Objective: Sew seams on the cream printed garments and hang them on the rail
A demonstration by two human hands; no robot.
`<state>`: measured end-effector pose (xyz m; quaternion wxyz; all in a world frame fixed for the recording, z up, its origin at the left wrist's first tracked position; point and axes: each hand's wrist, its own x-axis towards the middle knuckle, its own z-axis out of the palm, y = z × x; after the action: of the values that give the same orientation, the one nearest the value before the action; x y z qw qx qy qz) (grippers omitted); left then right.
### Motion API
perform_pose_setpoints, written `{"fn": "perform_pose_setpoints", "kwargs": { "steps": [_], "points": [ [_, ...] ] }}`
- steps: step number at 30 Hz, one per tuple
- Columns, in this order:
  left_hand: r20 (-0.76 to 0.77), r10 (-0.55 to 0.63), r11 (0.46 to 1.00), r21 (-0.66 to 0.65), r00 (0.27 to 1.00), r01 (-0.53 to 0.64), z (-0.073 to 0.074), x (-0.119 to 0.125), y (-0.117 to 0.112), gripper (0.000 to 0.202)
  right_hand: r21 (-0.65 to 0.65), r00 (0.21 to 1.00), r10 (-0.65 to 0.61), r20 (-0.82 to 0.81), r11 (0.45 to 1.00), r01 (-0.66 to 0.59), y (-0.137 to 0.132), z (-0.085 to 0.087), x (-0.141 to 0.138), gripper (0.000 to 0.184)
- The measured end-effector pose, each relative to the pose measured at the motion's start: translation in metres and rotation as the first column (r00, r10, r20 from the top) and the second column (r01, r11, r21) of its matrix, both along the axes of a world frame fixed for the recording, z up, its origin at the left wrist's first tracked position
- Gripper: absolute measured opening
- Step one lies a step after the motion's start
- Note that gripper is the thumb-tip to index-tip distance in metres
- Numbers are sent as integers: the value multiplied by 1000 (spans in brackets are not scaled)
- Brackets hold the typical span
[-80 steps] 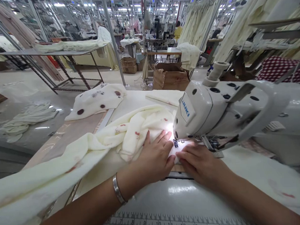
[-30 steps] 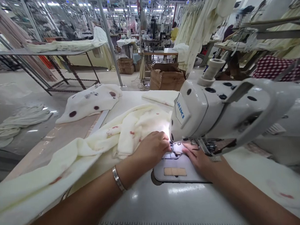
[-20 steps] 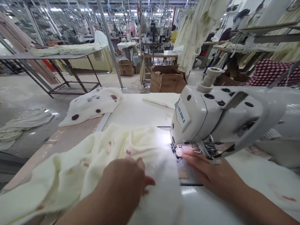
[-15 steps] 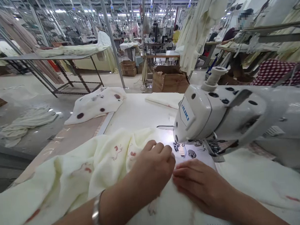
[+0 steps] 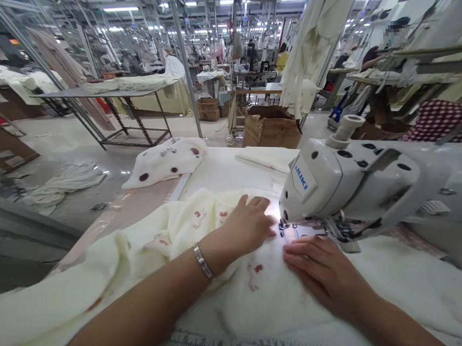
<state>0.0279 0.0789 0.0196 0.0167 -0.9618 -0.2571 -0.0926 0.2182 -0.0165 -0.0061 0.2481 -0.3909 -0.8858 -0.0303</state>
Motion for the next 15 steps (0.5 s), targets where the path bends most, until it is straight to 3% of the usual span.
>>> {"fn": "perform_pose_setpoints", "kwargs": {
  "steps": [2,5,7,9,10,11,12,15],
  "points": [
    [-46,57,998,34,997,-55,15,-9,1,24,46,1000,16,13,999,-17,0,1,0,20],
    [-79,212,975,89,974,-205,61,-45,11,16,133,1000,24,9,991,-25,0,4,-1,18],
    [-38,405,903,173,914,-393,98,-84,9,24,176,1000,22,9,984,-24,1,7,-4,17],
    [51,562,783,290,826,-551,120,-129,-16,23,227,999,41,32,973,-47,2,7,-7,19],
    [34,577,767,323,816,-555,122,-151,-37,17,253,998,47,47,966,-57,3,7,-7,21],
    [-96,508,819,362,856,-445,117,-172,-63,16,271,997,54,61,960,-68,4,5,-7,23],
    [-274,414,892,313,868,-327,106,-192,-91,19,279,995,66,71,957,-83,4,2,-5,24],
    [-431,424,903,270,796,-335,58,-251,-166,6,187,999,5,48,982,-14,8,-14,12,23]
  ]
}}
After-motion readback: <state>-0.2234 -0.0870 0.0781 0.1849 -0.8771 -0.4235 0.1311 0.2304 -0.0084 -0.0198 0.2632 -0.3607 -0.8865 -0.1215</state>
